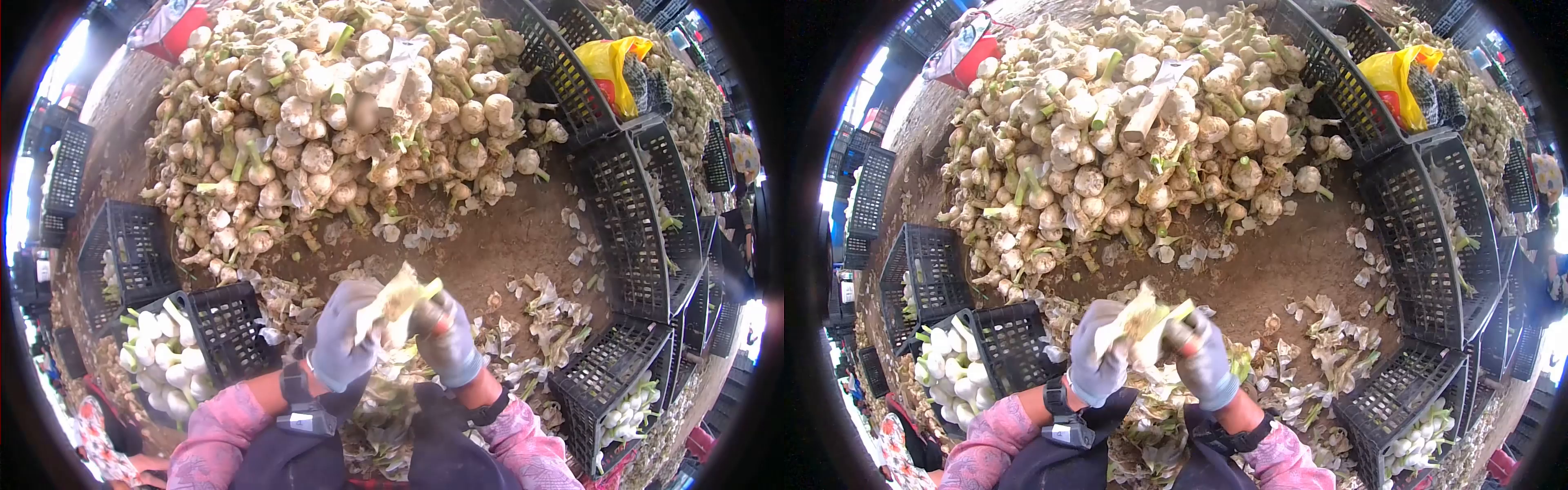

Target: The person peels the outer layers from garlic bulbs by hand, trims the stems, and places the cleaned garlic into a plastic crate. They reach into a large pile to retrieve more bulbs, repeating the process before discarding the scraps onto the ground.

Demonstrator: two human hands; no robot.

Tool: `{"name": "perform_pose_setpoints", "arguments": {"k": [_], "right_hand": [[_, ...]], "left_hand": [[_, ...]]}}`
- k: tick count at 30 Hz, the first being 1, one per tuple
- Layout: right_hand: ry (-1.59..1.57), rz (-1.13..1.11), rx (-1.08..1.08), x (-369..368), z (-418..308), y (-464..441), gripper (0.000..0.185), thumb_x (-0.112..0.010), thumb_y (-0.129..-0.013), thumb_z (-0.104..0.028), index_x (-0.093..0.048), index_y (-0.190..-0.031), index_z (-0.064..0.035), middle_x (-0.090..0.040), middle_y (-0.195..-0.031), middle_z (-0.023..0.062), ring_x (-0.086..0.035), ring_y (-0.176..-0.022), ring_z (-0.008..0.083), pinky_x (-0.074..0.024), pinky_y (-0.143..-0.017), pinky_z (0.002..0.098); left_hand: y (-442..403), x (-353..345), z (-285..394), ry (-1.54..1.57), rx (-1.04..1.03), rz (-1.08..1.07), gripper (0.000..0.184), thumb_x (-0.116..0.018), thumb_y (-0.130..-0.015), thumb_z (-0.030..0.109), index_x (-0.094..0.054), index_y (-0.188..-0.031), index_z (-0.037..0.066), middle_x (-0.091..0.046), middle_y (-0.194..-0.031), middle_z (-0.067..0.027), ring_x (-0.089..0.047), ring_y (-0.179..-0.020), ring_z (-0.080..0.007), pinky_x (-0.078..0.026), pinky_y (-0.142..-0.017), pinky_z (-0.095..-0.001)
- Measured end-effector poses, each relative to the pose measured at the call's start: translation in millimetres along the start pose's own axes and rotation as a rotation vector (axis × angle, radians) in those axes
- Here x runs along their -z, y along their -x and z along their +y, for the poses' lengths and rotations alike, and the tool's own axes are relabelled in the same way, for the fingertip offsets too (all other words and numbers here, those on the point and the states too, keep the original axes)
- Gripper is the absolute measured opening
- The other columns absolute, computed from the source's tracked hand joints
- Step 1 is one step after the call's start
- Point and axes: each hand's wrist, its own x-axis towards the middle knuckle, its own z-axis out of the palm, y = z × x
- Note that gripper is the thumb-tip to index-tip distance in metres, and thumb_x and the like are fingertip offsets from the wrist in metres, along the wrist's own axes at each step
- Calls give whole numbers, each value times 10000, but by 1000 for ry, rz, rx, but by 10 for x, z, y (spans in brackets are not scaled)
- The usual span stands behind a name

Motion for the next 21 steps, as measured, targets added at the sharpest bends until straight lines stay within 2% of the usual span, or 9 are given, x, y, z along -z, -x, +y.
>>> {"name": "perform_pose_setpoints", "arguments": {"k": [2,5,8,10,11,12,17,18,21], "right_hand": [[-134,53,-16,152,28,-56,269,-580,-984,-201,-581,-1178,-13,-651,-944,40,-604,-757,95,-501,-681,237],[-107,30,72,273,-75,-78,297,-621,-964,-218,-577,-1178,-16,-651,-929,38,-596,-734,102,-523,-700,264],[-316,179,85,230,-177,-94,264,-607,-972,-233,-607,-1144,-32,-668,-966,56,-660,-812,162,-547,-727,318],[-467,177,6,389,-60,-93,261,-605,-975,-247,-616,-1141,-45,-667,-965,60,-661,-821,168,-549,-735,320],[-539,172,-38,430,-22,-95,261,-604,-976,-253,-621,-1140,-52,-667,-964,62,-661,-825,171,-550,-740,322],[-555,311,-101,199,-175,-77,253,-614,-968,-269,-631,-1130,-76,-664,-955,51,-605,-739,134,-521,-690,295],[-835,240,-130,634,-207,68,240,-653,-901,-322,-639,-1015,-112,-621,-810,-18,-463,-598,97,-393,-551,239],[-878,82,47,771,-292,238,248,-622,-922,-345,-650,-1016,-117,-603,-770,-39,-458,-559,89,-417,-543,242],[-886,-928,506,1062,-877,375,147,-573,-935,-291,-647,-903,-168,-597,-684,-45,-551,-524,39,-488,-584,216]], "left_hand": [[-89,41,89,-111,-349,-55,193,-602,-942,170,-595,-1105,67,-629,-1035,-97,-646,-854,-262,-514,-780,-432],[-118,23,26,-77,-465,-536,244,-656,-848,233,-629,-1036,79,-639,-977,-84,-652,-856,-298,-501,-770,-443],[-38,-3,-43,-451,-206,-1104,371,-629,-784,214,-648,-1138,105,-675,-1043,-95,-636,-1029,-286,-494,-869,-420],[45,14,-197,-558,175,-1268,220,-649,-790,250,-659,-972,127,-662,-971,-93,-636,-971,-291,-487,-813,-429],[90,33,-273,-608,374,-1333,163,-659,-792,269,-664,-889,138,-655,-936,-92,-636,-942,-294,-484,-784,-434],[135,48,-329,-689,353,-1350,165,-656,-807,290,-676,-874,141,-651,-934,-90,-629,-946,-294,-482,-782,-430],[261,147,-416,-789,201,-1213,293,-642,-855,421,-715,-819,139,-636,-894,-80,-612,-933,-295,-477,-755,-424],[224,139,-388,-835,201,-1240,338,-634,-851,477,-724,-846,151,-637,-901,-76,-606,-941,-289,-475,-764,-422],[167,124,-385,-815,195,-1239,308,-647,-839,452,-725,-819,154,-634,-922,-69,-596,-961,-286,-477,-776,-427]]}}
